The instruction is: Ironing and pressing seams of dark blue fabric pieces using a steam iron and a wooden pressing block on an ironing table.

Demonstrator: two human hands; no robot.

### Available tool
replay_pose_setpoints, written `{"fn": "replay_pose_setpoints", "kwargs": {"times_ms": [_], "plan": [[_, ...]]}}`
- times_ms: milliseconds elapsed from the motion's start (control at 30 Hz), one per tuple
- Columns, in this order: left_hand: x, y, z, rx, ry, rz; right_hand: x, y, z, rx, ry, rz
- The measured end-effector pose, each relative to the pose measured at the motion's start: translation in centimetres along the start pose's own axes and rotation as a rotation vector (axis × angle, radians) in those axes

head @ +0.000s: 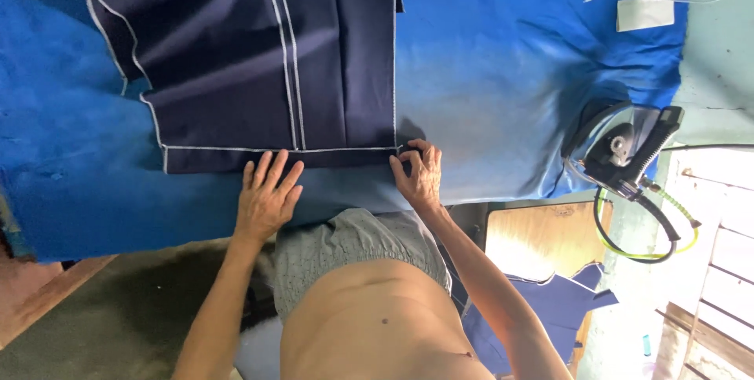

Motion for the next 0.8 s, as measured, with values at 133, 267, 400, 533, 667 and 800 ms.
{"fn": "replay_pose_setpoints", "kwargs": {"times_ms": [133, 267, 400, 533, 667, 800], "plan": [[-0.2, 0.5, -0.4, 0.016, -0.006, -0.022, 0.4, -0.2, -0.1, -0.011, 0.013, 0.023], [0.0, 0.4, -0.1, 0.037, -0.013, -0.016, 0.1, -0.5, 0.2, -0.027, 0.047, 0.049], [1.2, -0.5, 1.0, 0.092, -0.007, 0.010, 0.4, -0.4, 0.1, -0.029, 0.113, 0.109], [5.1, -1.9, 4.9, 0.168, 0.108, -0.029, 0.2, -0.1, 0.2, -0.044, 0.112, 0.099], [9.5, 2.2, 6.8, 0.143, 0.125, -0.140, -0.2, -0.3, 0.6, -0.053, 0.115, 0.101], [10.8, 4.5, 6.9, 0.071, 0.091, -0.146, 0.4, -0.6, 0.9, -0.075, 0.111, 0.121]]}}
Point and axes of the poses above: each hand's wrist, its own z-axis towards the middle knuckle, its own y-axis out of the palm, x = y × z, the point moved 1 cm from there along z, towards the middle knuckle, and after that the axes turned 6 degrees about z, right-handed, at the moved point
